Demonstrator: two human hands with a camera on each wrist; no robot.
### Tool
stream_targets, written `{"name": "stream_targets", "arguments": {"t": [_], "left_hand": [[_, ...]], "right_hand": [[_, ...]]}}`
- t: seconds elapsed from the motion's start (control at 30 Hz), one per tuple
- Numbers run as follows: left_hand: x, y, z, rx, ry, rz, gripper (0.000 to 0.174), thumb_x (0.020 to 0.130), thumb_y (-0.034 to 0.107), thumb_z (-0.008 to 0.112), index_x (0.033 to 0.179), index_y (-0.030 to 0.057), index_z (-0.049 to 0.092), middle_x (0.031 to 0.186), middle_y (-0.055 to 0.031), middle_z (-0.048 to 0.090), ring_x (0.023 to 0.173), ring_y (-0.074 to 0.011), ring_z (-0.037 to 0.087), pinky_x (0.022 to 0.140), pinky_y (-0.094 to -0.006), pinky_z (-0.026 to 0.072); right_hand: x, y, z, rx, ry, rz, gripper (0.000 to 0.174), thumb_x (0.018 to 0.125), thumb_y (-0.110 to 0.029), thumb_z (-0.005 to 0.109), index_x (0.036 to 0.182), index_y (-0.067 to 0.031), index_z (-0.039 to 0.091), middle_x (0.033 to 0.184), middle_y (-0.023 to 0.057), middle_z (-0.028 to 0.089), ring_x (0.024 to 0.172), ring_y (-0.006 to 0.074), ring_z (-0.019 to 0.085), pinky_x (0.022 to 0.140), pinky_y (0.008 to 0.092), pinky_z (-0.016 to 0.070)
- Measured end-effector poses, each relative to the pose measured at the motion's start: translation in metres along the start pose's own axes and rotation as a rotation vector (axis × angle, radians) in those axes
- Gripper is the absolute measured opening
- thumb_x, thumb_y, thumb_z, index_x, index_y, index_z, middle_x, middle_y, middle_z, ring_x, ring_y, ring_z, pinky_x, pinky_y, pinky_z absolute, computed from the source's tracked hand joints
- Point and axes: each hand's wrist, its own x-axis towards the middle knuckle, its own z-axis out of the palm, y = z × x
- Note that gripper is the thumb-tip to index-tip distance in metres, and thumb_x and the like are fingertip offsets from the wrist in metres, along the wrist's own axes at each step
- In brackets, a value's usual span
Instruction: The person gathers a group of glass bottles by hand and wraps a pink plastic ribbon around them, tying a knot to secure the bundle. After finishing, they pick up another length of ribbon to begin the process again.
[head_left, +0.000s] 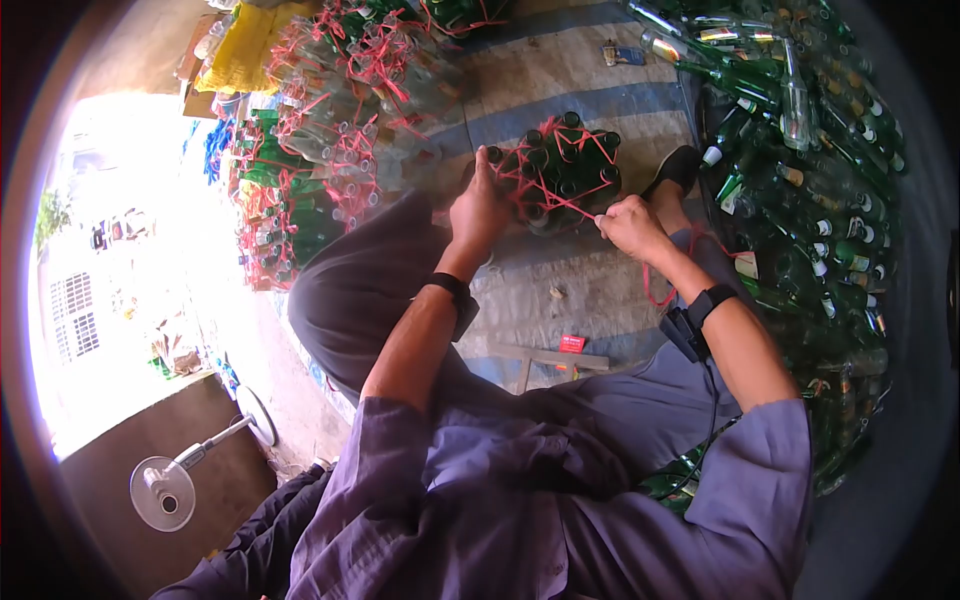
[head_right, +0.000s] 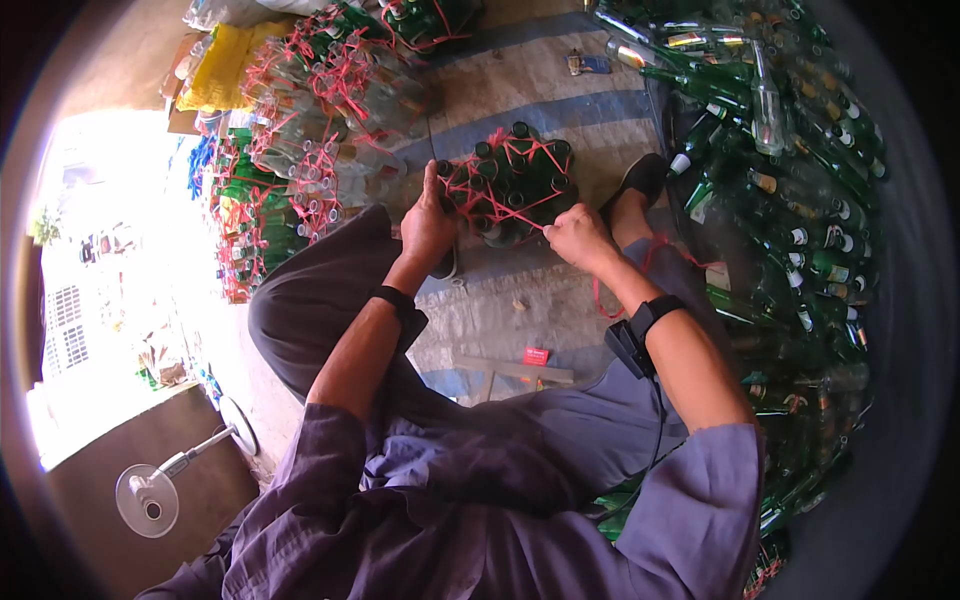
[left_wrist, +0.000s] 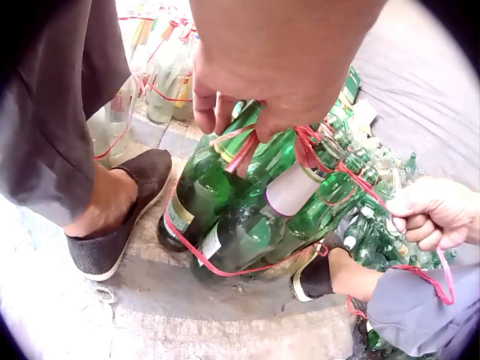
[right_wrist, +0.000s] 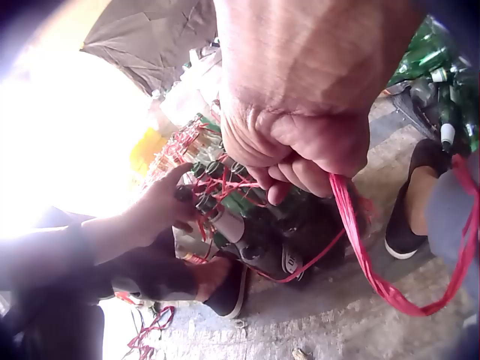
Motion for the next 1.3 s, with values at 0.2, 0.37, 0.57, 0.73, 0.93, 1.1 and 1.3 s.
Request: {"name": "stream_targets", "arguments": {"t": [0.2, 0.37, 0.57, 0.73, 0.93, 1.1, 1.3], "left_hand": [[-0.011, 0.0, 0.014, -0.149, 0.148, 0.051, 0.082, 0.074, 0.017, 0.066, 0.146, -0.0003, 0.03, 0.125, -0.0269, 0.057, 0.112, -0.0424, 0.058, 0.088, -0.0464, 0.0484], [-0.037, 0.036, 0.001, 0.064, 0.211, 0.316, 0.091, 0.067, 0.025, 0.076, 0.145, 0.0036, 0.033, 0.148, -0.0221, 0.037, 0.139, -0.039, 0.033, 0.11, -0.0521, 0.0259], [-0.03, 0.047, 0.033, 0.162, 0.186, 0.361, 0.096, 0.066, 0.034, 0.08, 0.142, -0.0012, 0.034, 0.149, -0.0233, 0.036, 0.138, -0.0387, 0.035, 0.108, -0.052, 0.0263], [-0.024, 0.041, 0.044, 0.114, 0.246, 0.339, 0.091, 0.067, 0.033, 0.08, 0.139, -0.0027, 0.038, 0.146, -0.0232, 0.041, 0.136, -0.0369, 0.039, 0.106, -0.0505, 0.0289], [-0.017, 0.031, 0.051, 0.07, 0.226, 0.331, 0.08, 0.071, 0.031, 0.075, 0.137, -0.0033, 0.044, 0.141, -0.0261, 0.046, 0.13, -0.0367, 0.048, 0.105, -0.05, 0.0325], [-0.005, 0.014, 0.07, 0.123, 0.215, 0.316, 0.078, 0.07, 0.028, 0.076, 0.135, -0.003, 0.046, 0.141, -0.0248, 0.047, 0.128, -0.0344, 0.05, 0.106, -0.0458, 0.0333], [-0.02, 0.041, 0.046, 0.127, 0.278, 0.317, 0.077, 0.068, 0.025, 0.077, 0.134, -0.002, 0.048, 0.139, -0.0238, 0.049, 0.127, -0.0336, 0.051, 0.106, -0.0461, 0.0334]], "right_hand": [[-0.004, -0.011, -0.005, -0.121, -0.013, -0.034, 0.028, 0.078, -0.023, 0.061, 0.068, 0.0031, 0.066, 0.07, 0.0252, 0.061, 0.07, 0.0411, 0.063, 0.068, 0.0455, 0.0517], [-0.005, -0.006, -0.005, -0.101, 0.005, -0.07, 0.028, 0.078, -0.023, 0.062, 0.068, 0.003, 0.067, 0.071, 0.0253, 0.062, 0.071, 0.0414, 0.064, 0.069, 0.0453, 0.052], [-0.005, -0.003, -0.002, -0.093, 0.031, -0.089, 0.027, 0.077, -0.021, 0.063, 0.067, 0.0041, 0.065, 0.068, 0.026, 0.06, 0.068, 0.0419, 0.063, 0.067, 0.0449, 0.0513], [-0.002, -0.003, -0.005, -0.063, 0.031, -0.081, 0.029, 0.076, -0.021, 0.063, 0.064, 0.0051, 0.063, 0.067, 0.0263, 0.059, 0.067, 0.0433, 0.061, 0.065, 0.0454, 0.0506], [-0.004, -0.007, -0.005, -0.075, 0.014, -0.113, 0.027, 0.075, -0.019, 0.06, 0.063, 0.005, 0.062, 0.066, 0.0262, 0.059, 0.067, 0.0435, 0.061, 0.067, 0.0465, 0.0511], [-0.011, -0.006, -0.004, -0.127, 0.027, -0.178, 0.026, 0.075, -0.018, 0.058, 0.064, 0.0049, 0.064, 0.068, 0.0235, 0.063, 0.07, 0.0411, 0.063, 0.073, 0.0445, 0.0527], [-0.011, 0.013, 0.004, -0.15, 0.061, -0.304, 0.029, 0.078, -0.021, 0.059, 0.064, 0.0038, 0.063, 0.064, 0.0238, 0.059, 0.061, 0.0392, 0.062, 0.06, 0.0448, 0.0497]]}}
